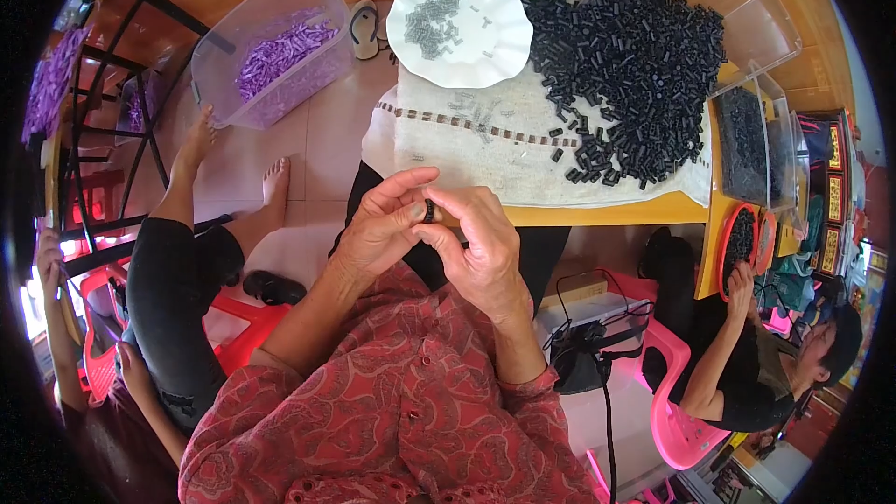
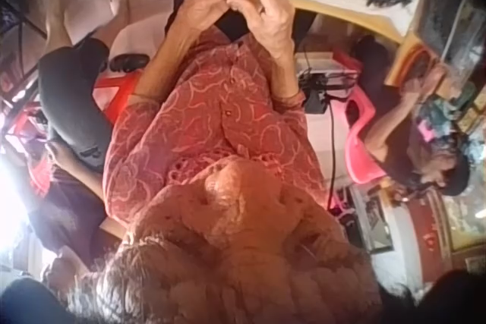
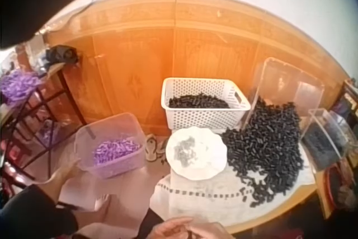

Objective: Assembling small black plastic components by inserting metal parts into them.

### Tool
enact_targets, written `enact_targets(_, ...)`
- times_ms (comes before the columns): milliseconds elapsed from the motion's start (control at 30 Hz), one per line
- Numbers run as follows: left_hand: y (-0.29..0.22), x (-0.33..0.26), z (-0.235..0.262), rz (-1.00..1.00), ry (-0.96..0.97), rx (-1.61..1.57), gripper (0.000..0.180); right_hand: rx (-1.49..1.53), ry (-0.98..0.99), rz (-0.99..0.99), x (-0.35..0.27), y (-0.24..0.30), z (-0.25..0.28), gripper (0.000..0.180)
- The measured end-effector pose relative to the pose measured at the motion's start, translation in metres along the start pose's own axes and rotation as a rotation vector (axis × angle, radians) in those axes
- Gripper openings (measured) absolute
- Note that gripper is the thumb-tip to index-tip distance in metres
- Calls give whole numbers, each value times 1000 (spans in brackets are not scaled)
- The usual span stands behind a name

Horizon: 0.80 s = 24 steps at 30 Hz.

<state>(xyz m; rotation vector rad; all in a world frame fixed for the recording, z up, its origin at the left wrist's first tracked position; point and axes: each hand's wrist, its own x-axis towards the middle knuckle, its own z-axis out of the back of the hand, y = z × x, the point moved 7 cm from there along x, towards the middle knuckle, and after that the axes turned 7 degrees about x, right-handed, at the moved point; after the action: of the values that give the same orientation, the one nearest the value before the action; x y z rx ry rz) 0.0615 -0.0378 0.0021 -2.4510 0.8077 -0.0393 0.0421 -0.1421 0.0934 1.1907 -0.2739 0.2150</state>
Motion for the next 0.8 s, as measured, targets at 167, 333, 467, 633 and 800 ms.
enact_targets(167, 3, -1, 1, -8, 38, 5, 33, -17, -15, 5, -1, -1, 1, 33)
enact_targets(333, 3, 0, -1, 14, 93, 9, 39, -20, -52, 36, 0, 4, 6, 36)
enact_targets(467, -2, -2, -10, -19, 153, 149, 49, -35, -63, 54, 0, 2, 11, 36)
enact_targets(633, 2, -3, 0, -29, 104, 280, 50, -29, -72, 50, -2, 2, 12, 35)
enact_targets(800, -1, -4, -2, -94, 99, 302, 46, 8, -82, 63, -2, 1, 11, 33)
